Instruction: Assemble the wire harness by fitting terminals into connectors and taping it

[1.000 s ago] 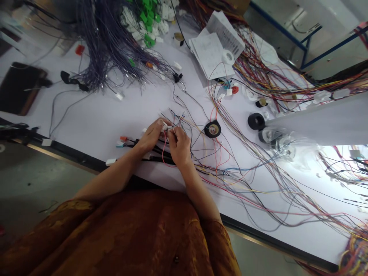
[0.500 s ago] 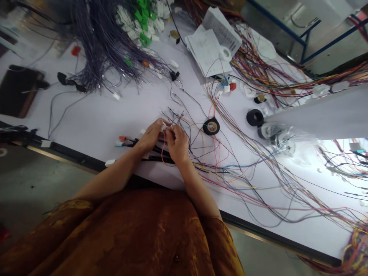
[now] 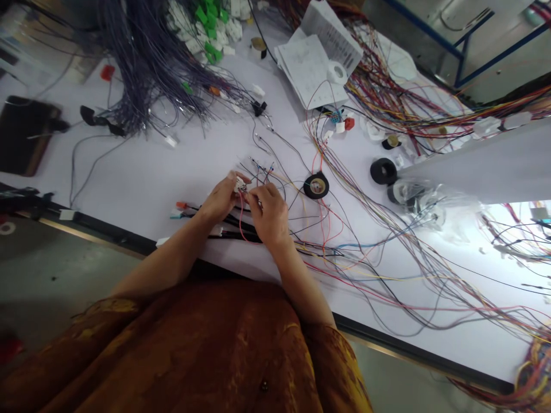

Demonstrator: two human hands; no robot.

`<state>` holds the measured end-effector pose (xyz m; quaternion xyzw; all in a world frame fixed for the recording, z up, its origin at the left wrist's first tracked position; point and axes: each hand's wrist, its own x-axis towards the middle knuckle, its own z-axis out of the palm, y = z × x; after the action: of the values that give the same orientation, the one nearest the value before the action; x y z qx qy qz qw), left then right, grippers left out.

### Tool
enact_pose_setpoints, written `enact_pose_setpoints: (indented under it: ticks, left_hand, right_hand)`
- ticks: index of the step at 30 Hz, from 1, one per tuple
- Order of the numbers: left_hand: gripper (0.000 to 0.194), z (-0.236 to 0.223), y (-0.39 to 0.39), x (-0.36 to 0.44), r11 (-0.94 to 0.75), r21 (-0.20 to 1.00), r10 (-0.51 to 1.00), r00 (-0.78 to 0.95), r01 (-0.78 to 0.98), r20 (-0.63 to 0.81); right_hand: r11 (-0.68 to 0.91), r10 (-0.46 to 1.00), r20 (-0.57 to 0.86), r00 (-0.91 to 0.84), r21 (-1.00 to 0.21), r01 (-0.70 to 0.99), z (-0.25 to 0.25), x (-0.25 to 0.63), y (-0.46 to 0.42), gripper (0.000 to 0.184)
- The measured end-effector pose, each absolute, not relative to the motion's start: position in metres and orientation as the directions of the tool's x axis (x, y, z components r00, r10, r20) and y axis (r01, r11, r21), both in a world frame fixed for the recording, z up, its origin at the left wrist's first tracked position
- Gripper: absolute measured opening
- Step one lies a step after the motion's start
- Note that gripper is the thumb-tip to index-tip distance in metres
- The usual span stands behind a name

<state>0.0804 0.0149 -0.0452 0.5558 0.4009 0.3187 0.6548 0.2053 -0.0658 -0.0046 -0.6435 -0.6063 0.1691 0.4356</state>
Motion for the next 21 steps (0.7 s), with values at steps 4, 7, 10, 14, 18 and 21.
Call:
enact_pose_setpoints:
  ticks: [4, 7, 10, 14, 18, 21]
  left_hand:
    - [0.056, -0.0456, 0.0159, 0.0819, 0.304, 0.95, 0.846, 0.478, -0.068, -0.237]
    - [0.053, -0.0478, 0.0164, 0.0811, 0.3, 0.952, 0.843, 0.483, -0.056, -0.237]
    - [0.051, -0.0507, 0.0168, 0.0796, 0.287, 0.957, 0.844, 0.483, -0.039, -0.233]
    - [0.051, -0.0526, 0.0171, 0.0786, 0.265, 0.964, 0.848, 0.477, 0.001, -0.233]
    - [0.048, -0.0514, 0.0164, 0.0785, 0.25, 0.968, 0.848, 0.487, -0.014, -0.212]
    - [0.047, -0.05, 0.0157, 0.0785, 0.242, 0.97, 0.847, 0.493, -0.019, -0.201]
  right_hand:
    - [0.12, 0.939, 0.296, 0.173, -0.756, 0.643, -0.0023, 0.2053, -0.0671, 0.017]
    - [0.096, 0.948, 0.272, 0.165, -0.739, 0.667, -0.0008, 0.2054, -0.0667, 0.018]
    - [0.08, 0.955, 0.254, 0.157, -0.724, 0.686, 0.0003, 0.205, -0.0662, 0.018]
    - [0.07, 0.957, 0.243, 0.157, -0.721, 0.689, 0.0006, 0.2051, -0.0659, 0.018]
    - [0.091, 0.953, 0.262, 0.153, -0.729, 0.679, -0.0006, 0.2059, -0.066, 0.017]
    - [0.104, 0.949, 0.276, 0.154, -0.733, 0.673, -0.0017, 0.2061, -0.0662, 0.017]
